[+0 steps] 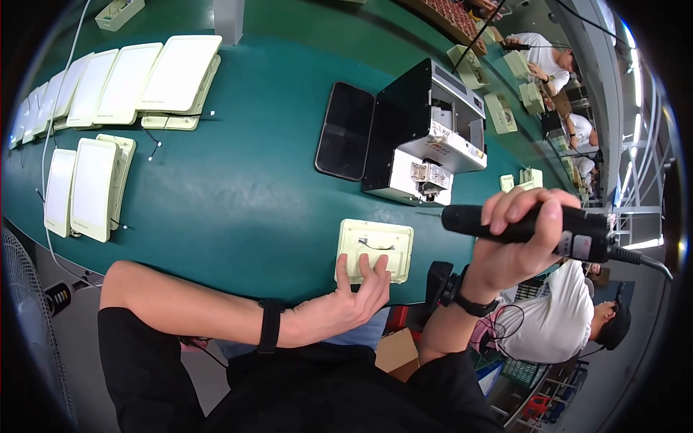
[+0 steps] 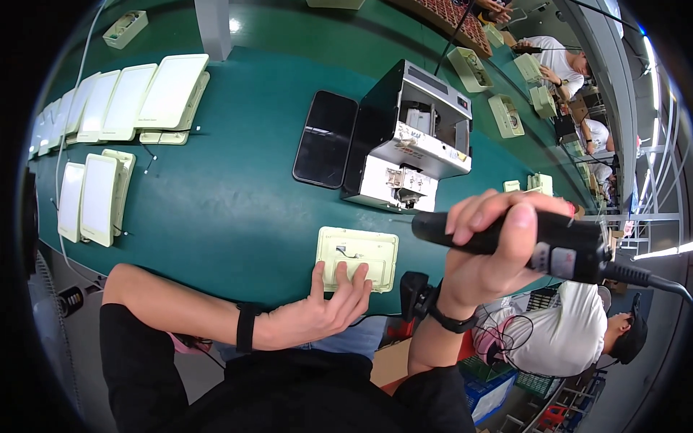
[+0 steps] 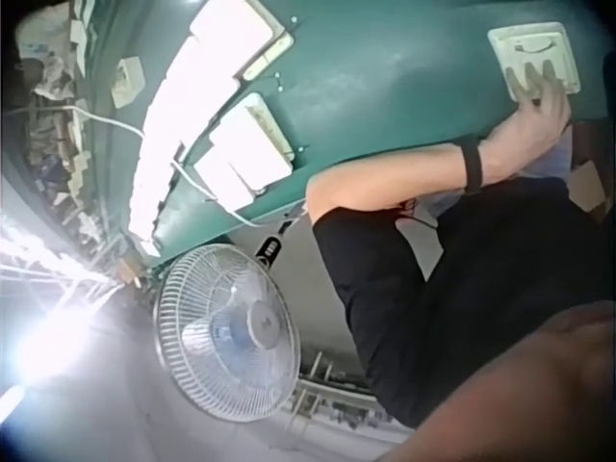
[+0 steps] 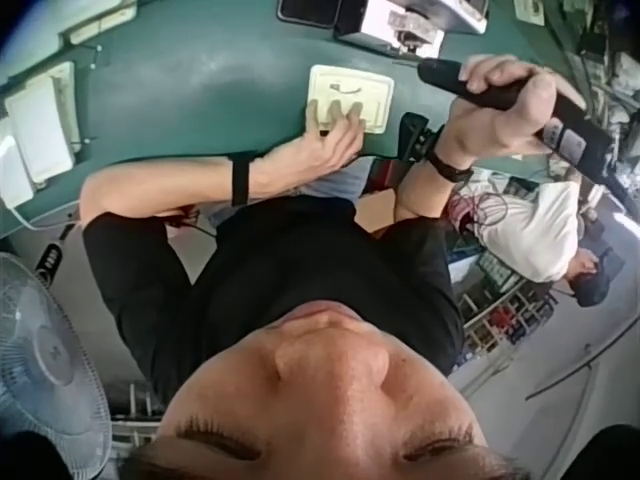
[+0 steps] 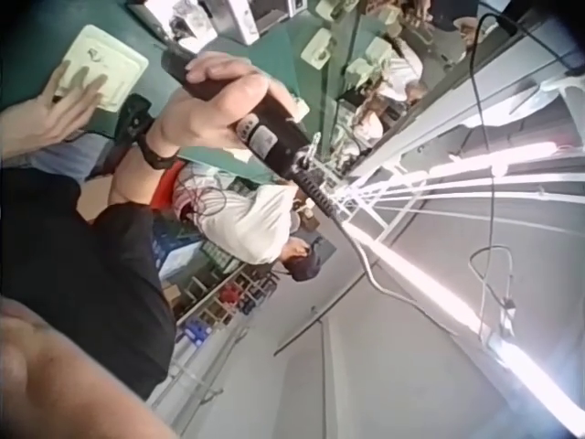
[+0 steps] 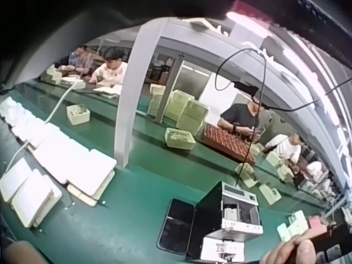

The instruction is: Using a handheld tool to assemble components on an electronics production line.

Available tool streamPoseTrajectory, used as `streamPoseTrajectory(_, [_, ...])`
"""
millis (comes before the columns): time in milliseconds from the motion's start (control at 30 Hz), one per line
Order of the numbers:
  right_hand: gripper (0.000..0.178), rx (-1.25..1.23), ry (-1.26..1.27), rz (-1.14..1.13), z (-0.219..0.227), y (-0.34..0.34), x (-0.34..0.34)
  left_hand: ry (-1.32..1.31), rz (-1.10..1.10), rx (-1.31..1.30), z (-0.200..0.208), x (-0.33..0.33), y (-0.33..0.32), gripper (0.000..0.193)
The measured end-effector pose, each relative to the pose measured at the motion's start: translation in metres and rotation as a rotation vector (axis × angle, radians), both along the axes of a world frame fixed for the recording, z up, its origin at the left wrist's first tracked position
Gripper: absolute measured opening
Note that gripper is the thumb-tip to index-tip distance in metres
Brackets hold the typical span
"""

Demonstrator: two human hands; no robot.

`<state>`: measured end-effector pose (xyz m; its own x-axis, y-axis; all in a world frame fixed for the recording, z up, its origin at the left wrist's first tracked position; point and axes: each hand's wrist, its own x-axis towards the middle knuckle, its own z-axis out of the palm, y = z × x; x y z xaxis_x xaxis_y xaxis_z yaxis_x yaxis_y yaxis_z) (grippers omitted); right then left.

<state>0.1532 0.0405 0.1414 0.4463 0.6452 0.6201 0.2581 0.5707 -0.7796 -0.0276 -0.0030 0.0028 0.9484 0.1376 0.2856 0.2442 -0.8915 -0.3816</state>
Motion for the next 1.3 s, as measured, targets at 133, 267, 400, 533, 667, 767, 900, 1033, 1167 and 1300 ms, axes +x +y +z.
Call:
streamPoseTrajectory(133, [0.016,-0.053,0.015,0.02,-0.028,-0.013,0.003,-0.002,0.006,-0.003,-0.006,0.003,0.003,0.051])
streamPoseTrajectory(267, [0.016,-0.07,0.027,0.014,-0.035,-0.014,0.01,0.005,-0.003,-0.007,-0.006,0.009,0.006,0.05])
streamPoseTrajectory(400, [0.017,-0.054,0.025,0.02,-0.04,-0.005,0.022,0.017,-0.003,-0.006,-0.004,0.019,0.01,0.049])
streamPoseTrajectory(533, [0.018,-0.051,0.036,0.003,-0.045,-0.002,0.03,0.015,-0.016,-0.019,0.001,0.027,0.014,0.049])
streamPoseTrajectory(667, [0.019,-0.06,0.067,0.014,-0.043,-0.003,0.033,0.024,-0.017,-0.033,0.02,0.029,0.018,0.051])
streamPoseTrajectory(767, [0.02,-0.065,0.085,0.016,-0.035,-0.005,0.032,0.037,-0.028,-0.041,0.033,0.026,0.016,0.054])
streamPoseTrajectory(900, [0.02,-0.08,0.099,0.022,-0.032,-0.01,0.028,0.021,-0.035,-0.095,0.034,0.019,0.008,0.055])
streamPoseTrajectory(1033, [0.019,-0.084,0.092,0.056,-0.032,-0.012,0.026,0.052,-0.041,-0.058,0.033,0.013,0.006,0.056])
streamPoseTrajectory(1167, [0.017,-0.024,0.078,0.104,-0.013,-0.012,0.018,0.048,-0.007,-0.083,0.029,0.008,0.005,0.056])
streamPoseTrajectory(1300, [0.021,0.206,0.137,0.138,0.021,0.004,0.012,0.04,0.023,-0.049,0.023,0.009,0.006,0.057])
